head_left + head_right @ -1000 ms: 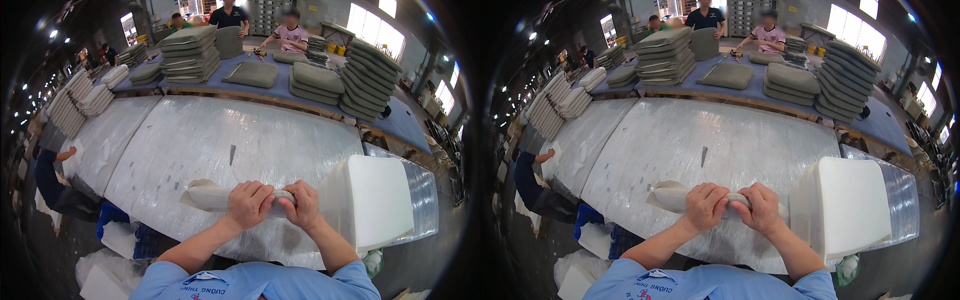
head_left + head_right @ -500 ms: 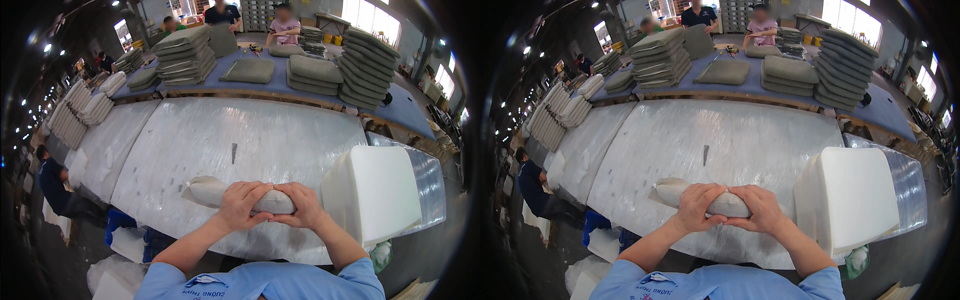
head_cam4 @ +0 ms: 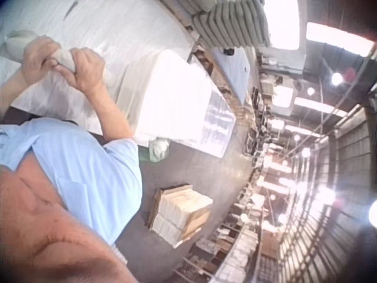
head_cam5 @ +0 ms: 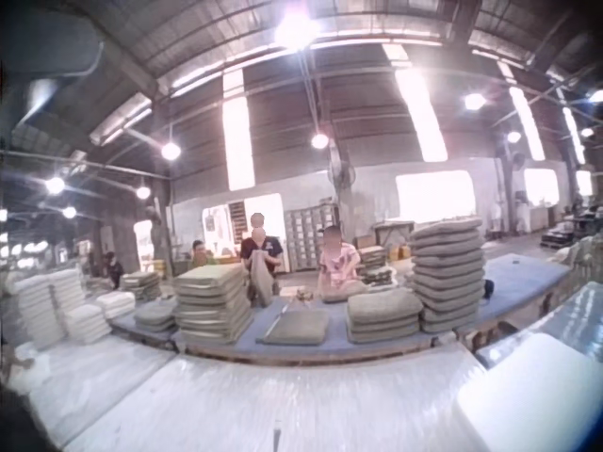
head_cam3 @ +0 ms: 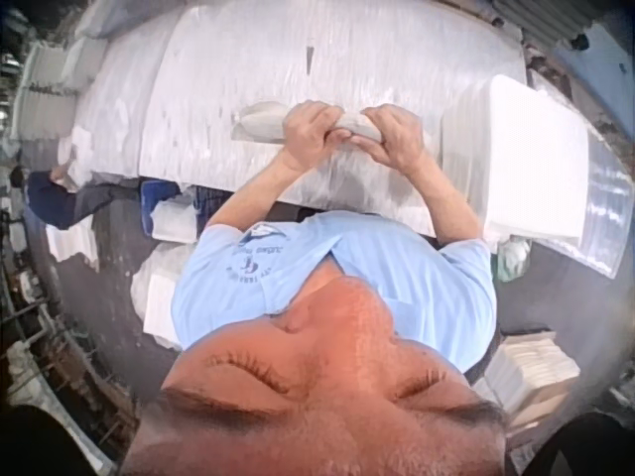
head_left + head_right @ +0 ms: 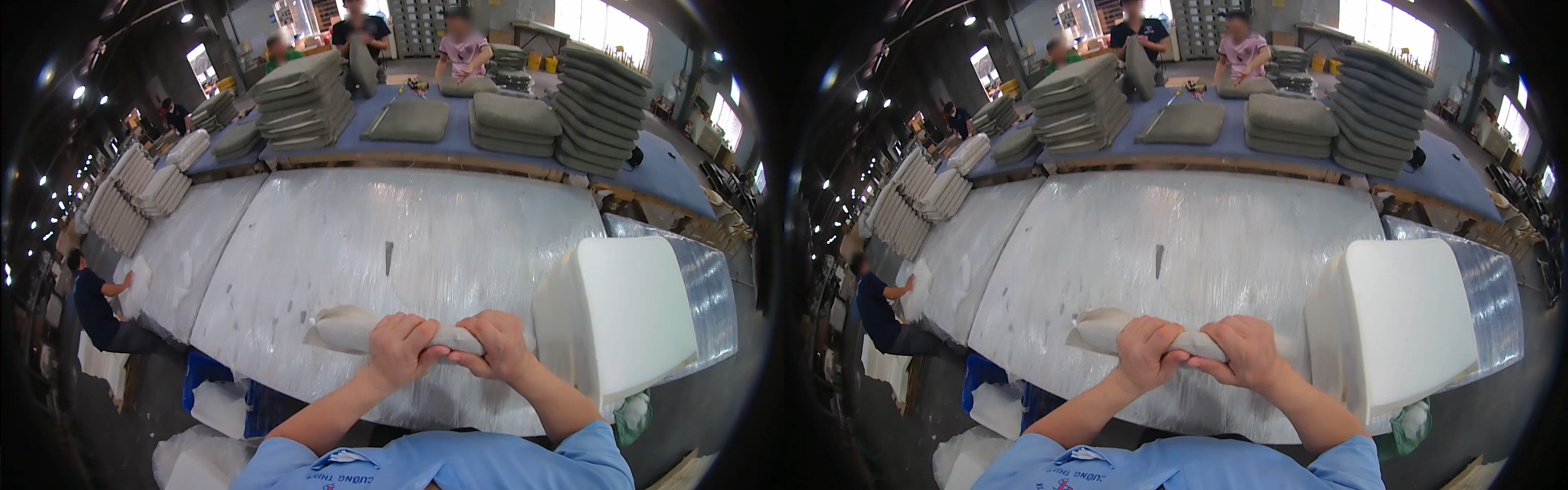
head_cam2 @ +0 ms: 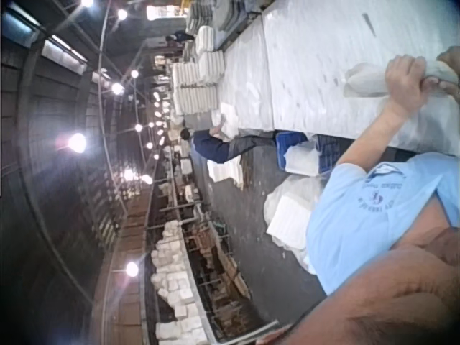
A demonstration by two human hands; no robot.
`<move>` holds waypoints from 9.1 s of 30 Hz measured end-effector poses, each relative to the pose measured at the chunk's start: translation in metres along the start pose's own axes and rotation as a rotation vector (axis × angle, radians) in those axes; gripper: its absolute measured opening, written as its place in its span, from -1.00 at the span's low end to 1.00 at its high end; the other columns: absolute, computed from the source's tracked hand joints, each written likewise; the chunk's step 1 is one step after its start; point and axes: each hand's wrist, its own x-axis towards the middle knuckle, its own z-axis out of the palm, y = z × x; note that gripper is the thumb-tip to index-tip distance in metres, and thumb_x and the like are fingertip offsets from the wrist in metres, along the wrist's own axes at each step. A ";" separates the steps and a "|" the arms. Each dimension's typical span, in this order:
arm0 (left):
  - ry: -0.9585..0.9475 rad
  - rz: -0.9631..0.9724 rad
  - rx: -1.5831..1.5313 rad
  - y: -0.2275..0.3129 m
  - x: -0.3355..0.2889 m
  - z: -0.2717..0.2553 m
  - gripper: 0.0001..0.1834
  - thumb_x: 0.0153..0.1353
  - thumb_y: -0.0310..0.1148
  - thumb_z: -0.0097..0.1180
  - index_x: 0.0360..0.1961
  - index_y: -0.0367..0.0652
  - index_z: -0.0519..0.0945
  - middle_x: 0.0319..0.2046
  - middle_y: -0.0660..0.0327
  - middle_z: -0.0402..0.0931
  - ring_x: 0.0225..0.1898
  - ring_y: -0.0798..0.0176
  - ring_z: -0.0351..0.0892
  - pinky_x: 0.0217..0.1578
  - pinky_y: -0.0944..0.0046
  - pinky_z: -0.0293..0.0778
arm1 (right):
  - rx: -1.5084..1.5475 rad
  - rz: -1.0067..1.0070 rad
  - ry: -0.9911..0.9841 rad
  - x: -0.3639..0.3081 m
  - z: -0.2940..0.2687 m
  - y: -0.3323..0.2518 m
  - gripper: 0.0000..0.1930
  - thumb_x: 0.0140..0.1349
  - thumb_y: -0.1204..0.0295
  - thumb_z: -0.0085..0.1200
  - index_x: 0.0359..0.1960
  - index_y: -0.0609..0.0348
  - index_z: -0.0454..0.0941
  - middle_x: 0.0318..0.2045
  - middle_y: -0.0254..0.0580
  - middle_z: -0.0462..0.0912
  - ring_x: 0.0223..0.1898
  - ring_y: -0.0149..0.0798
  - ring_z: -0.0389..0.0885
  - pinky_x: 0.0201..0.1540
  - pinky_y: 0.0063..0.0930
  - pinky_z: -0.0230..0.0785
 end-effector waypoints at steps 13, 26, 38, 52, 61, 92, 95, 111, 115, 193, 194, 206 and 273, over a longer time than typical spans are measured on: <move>-0.004 -0.012 -0.100 -0.005 -0.008 -0.011 -0.53 0.31 0.15 0.25 -0.18 -0.08 0.64 -0.37 0.23 0.63 -0.38 0.09 0.64 -0.31 0.11 0.49 | 0.066 0.004 0.012 -0.006 0.002 -0.011 -0.56 0.28 0.03 0.33 -0.15 0.19 0.67 -0.39 -0.18 0.72 -0.45 -0.12 0.68 -0.40 -0.28 0.50; -0.164 -0.141 0.050 -0.011 -0.027 -0.018 -0.43 0.01 0.04 0.50 -0.10 -0.13 0.61 -0.33 0.14 0.64 -0.38 0.02 0.62 -0.30 0.05 0.49 | -0.166 0.093 0.058 -0.002 -0.003 -0.017 -0.20 -0.18 -0.08 0.66 -0.04 0.18 0.52 -0.25 -0.13 0.62 -0.32 -0.05 0.62 -0.28 -0.23 0.52; -0.172 -0.005 -0.038 0.007 0.032 -0.002 -0.38 0.10 -0.14 0.42 0.13 -0.21 0.55 -0.10 0.07 0.66 -0.16 -0.01 0.71 -0.12 0.04 0.61 | -0.165 0.135 0.232 -0.013 -0.004 0.021 -0.27 -0.22 -0.10 0.67 -0.21 0.16 0.56 -0.42 -0.19 0.59 -0.45 -0.17 0.57 -0.43 -0.32 0.43; -0.218 -0.085 0.031 0.002 0.035 0.016 -0.53 0.28 -0.05 0.30 0.06 -0.14 0.57 -0.28 0.17 0.61 -0.32 0.07 0.67 -0.30 0.08 0.56 | -0.052 0.187 0.227 -0.004 -0.008 0.035 -0.41 0.01 -0.08 0.55 -0.28 0.20 0.62 -0.44 -0.13 0.65 -0.44 -0.12 0.62 -0.38 -0.27 0.46; -0.243 -0.046 -0.106 -0.003 0.046 -0.015 -0.34 0.24 0.00 0.35 0.21 -0.22 0.52 -0.06 0.05 0.68 -0.15 -0.02 0.74 -0.18 0.08 0.65 | 0.176 0.115 -0.060 0.026 -0.012 0.026 -0.30 0.14 -0.13 0.41 0.03 0.27 0.59 -0.15 0.03 0.73 -0.15 0.08 0.74 -0.10 -0.18 0.59; 0.106 -0.192 -0.075 0.029 -0.033 -0.061 -0.64 0.36 -0.11 0.28 -0.12 -0.22 0.74 -0.19 0.06 0.75 -0.24 0.00 0.74 -0.17 0.14 0.61 | 0.088 0.008 -0.456 -0.034 0.011 0.059 -0.18 -0.13 -0.08 0.62 0.09 0.10 0.52 -0.08 -0.12 0.71 -0.10 0.02 0.75 -0.04 -0.15 0.62; 0.137 -0.215 -0.047 0.035 -0.063 -0.068 -0.52 0.26 -0.03 0.38 -0.03 -0.23 0.71 -0.12 0.05 0.74 -0.18 0.00 0.74 -0.15 0.11 0.59 | 0.059 0.002 -0.473 -0.043 0.011 0.070 -0.19 -0.14 -0.08 0.62 0.08 0.09 0.53 -0.07 -0.13 0.71 -0.07 0.01 0.74 -0.02 -0.15 0.62; 0.689 -0.976 0.149 0.079 -0.213 -0.102 -0.71 0.42 -0.27 0.09 -0.25 -0.32 0.67 -0.28 0.02 0.68 -0.25 0.14 0.65 -0.12 0.20 0.52 | 0.069 -0.353 -0.857 0.028 0.129 -0.005 -0.26 0.14 -0.27 0.29 0.12 0.08 0.54 -0.14 -0.17 0.67 -0.07 -0.03 0.69 0.05 -0.16 0.51; 0.939 -1.176 0.127 0.068 -0.260 -0.110 -0.44 0.62 -0.19 -0.23 -0.41 -0.35 0.64 -0.41 0.08 0.69 -0.32 0.21 0.64 -0.16 0.22 0.50 | -0.011 -0.425 -0.955 0.032 0.164 -0.046 -0.26 0.17 -0.27 0.26 0.14 0.09 0.52 -0.14 -0.14 0.66 -0.07 -0.03 0.68 0.05 -0.15 0.49; 0.298 -0.990 -0.323 0.071 -0.360 -0.138 -0.47 0.33 -0.21 0.26 0.25 -0.24 0.57 0.12 -0.03 0.65 0.18 -0.05 0.63 0.21 0.06 0.54 | 0.025 -0.323 -1.612 -0.013 0.235 -0.176 -0.21 0.18 0.10 0.34 0.42 -0.01 0.30 0.16 0.04 0.60 0.16 0.13 0.65 0.18 0.02 0.49; 0.351 -1.046 -0.374 0.068 -0.358 -0.134 -0.48 0.32 -0.23 0.27 0.25 -0.23 0.57 0.12 -0.02 0.65 0.18 -0.06 0.63 0.22 0.07 0.53 | 0.047 -0.347 -1.625 -0.025 0.252 -0.178 -0.24 0.20 0.11 0.31 0.41 0.00 0.30 0.15 0.05 0.60 0.16 0.15 0.65 0.17 0.01 0.50; 0.407 -1.160 -0.225 0.050 -0.368 -0.105 -0.42 0.20 -0.28 0.43 0.23 -0.17 0.57 0.21 0.02 0.61 0.24 0.03 0.59 0.27 0.13 0.47 | -0.043 -0.387 -1.358 0.042 0.190 -0.112 -0.14 0.14 0.07 0.41 0.45 -0.04 0.27 0.19 -0.01 0.59 0.17 0.14 0.64 0.19 0.05 0.49; 1.576 -1.911 -1.115 0.006 -0.487 0.075 -0.47 0.25 -0.65 0.08 0.27 -0.18 0.49 0.00 0.21 0.63 0.02 0.30 0.60 0.09 0.36 0.45 | 0.151 -0.572 -1.764 -0.107 0.504 -0.094 -0.76 0.26 0.50 0.20 -0.03 0.11 0.68 -0.10 -0.01 0.68 -0.03 0.11 0.66 0.03 -0.10 0.57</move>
